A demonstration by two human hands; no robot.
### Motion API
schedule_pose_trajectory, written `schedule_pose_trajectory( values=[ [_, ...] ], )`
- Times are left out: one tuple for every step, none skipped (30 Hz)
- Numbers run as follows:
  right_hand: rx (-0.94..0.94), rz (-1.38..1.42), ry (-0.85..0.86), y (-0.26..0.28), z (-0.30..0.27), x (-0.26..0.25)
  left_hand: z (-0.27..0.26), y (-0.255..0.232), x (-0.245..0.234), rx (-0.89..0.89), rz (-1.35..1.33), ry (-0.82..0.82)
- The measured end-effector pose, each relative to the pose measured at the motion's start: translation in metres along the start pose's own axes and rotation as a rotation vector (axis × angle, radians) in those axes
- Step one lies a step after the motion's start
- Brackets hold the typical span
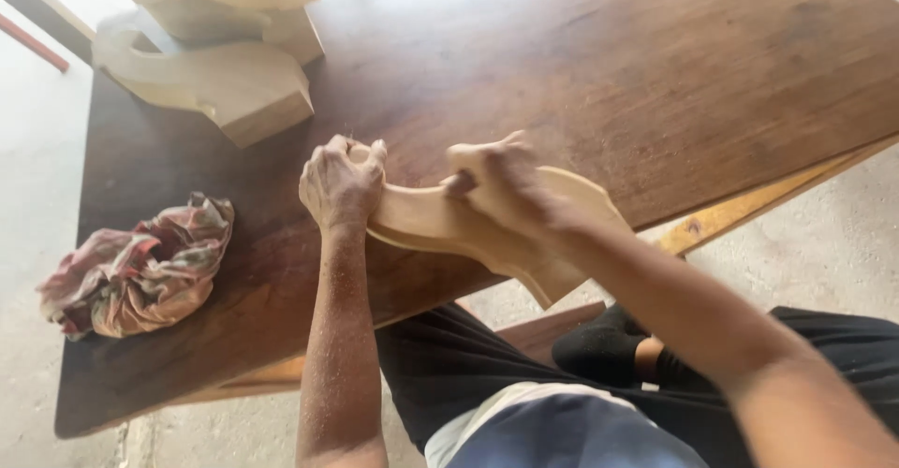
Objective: Manual sanding of a wooden furniture leg using sandpaper on a workbench.
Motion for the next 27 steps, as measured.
schedule_pose_trajectory(
  values=[
    [-0.009, -0.007, -0.015, 0.0, 0.006, 0.007, 0.0, -0.007, -0.008, 0.01, -0.005, -0.015],
    [-0.071, -0.021, -0.068, 0.005, 0.01, 0.016, -0.004, -0.01, -0.014, 0.015, 0.01, -0.018],
    [-0.134, -0.036, -0.12, 0.01, 0.014, 0.025, -0.007, -0.012, -0.019, 0.02, 0.024, -0.021],
    [-0.127, -0.041, -0.128, 0.005, 0.01, 0.01, -0.005, -0.015, -0.021, 0.031, 0.023, -0.019],
    [-0.057, 0.087, -0.024, -0.004, 0.007, 0.004, -0.002, -0.014, -0.021, 0.0, -0.002, 0.009],
    [0.023, 0.22, 0.097, -0.011, -0.004, 0.004, -0.007, -0.008, -0.015, -0.045, -0.025, 0.055],
    [0.041, 0.222, 0.107, -0.023, -0.019, -0.005, -0.007, -0.008, -0.011, -0.047, -0.024, 0.074],
    [-0.015, 0.104, 0.108, -0.031, -0.029, -0.015, -0.006, -0.008, -0.012, -0.042, -0.016, 0.056],
    [-0.072, -0.013, 0.11, -0.037, -0.041, -0.026, -0.006, -0.009, -0.014, -0.037, -0.009, 0.037],
    [-0.073, -0.011, 0.118, -0.039, -0.043, -0.022, -0.004, -0.003, -0.009, -0.044, -0.009, 0.039],
    [-0.036, 0.002, 0.109, -0.044, -0.047, -0.022, -0.005, -0.003, -0.011, 0.001, 0.02, -0.033],
    [0.007, 0.009, 0.084, -0.049, -0.051, -0.026, -0.002, -0.009, -0.013, 0.065, 0.048, -0.108],
    [0.012, 0.004, 0.076, -0.04, -0.045, -0.018, -0.006, -0.008, -0.012, 0.075, 0.045, -0.108],
    [0.055, 0.013, 0.06, -0.034, -0.033, -0.012, -0.005, -0.007, -0.012, 0.054, 0.026, -0.075],
    [0.098, 0.023, 0.044, -0.028, -0.021, -0.007, -0.003, -0.007, -0.011, 0.034, 0.007, -0.042],
    [0.092, 0.019, 0.035, -0.03, -0.019, -0.004, -0.004, -0.009, -0.016, 0.039, 0.004, -0.052],
    [-0.003, -0.017, -0.075, -0.028, -0.016, -0.006, -0.004, -0.009, -0.018, 0.019, 0.002, -0.041],
    [-0.078, -0.05, -0.18, -0.027, -0.021, -0.006, -0.006, -0.009, -0.015, 0.004, 0.006, -0.01],
    [-0.064, -0.051, -0.184, -0.03, -0.031, -0.025, -0.004, -0.013, -0.018, 0.015, 0.009, 0.0],
    [-0.063, -0.03, -0.068, -0.032, -0.044, -0.035, -0.005, -0.012, -0.018, -0.005, -0.006, 0.01],
    [-0.062, -0.006, 0.048, -0.033, -0.057, -0.045, -0.006, -0.01, -0.018, -0.026, -0.021, 0.021],
    [-0.053, -0.007, 0.059, -0.036, -0.072, -0.054, -0.005, -0.009, -0.014, -0.03, -0.023, 0.034],
    [-0.042, -0.022, 0.056, -0.038, -0.086, -0.065, -0.006, -0.009, -0.013, -0.016, -0.007, 0.024],
    [-0.041, -0.038, 0.049, -0.039, -0.098, -0.077, -0.005, -0.01, -0.016, -0.004, 0.009, 0.003],
    [-0.044, -0.038, 0.055, -0.041, -0.095, -0.068, -0.006, -0.006, -0.012, -0.011, 0.006, 0.005],
    [-0.018, -0.027, 0.023, -0.044, -0.093, -0.063, -0.006, -0.006, -0.011, -0.006, 0.017, 0.0],
    [0.008, -0.016, -0.009, -0.047, -0.092, -0.058, -0.006, -0.007, -0.011, 0.0, 0.029, -0.005]
  ],
)
Point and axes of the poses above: each hand's wrist, its own z-axis towards the middle knuckle, its own x-axis out of the palm, y = z × x, the point moved 6 cm from there along z, towards the middle knuckle, and after that the axes turned 3 degrees about z, right-handed, at the moved point
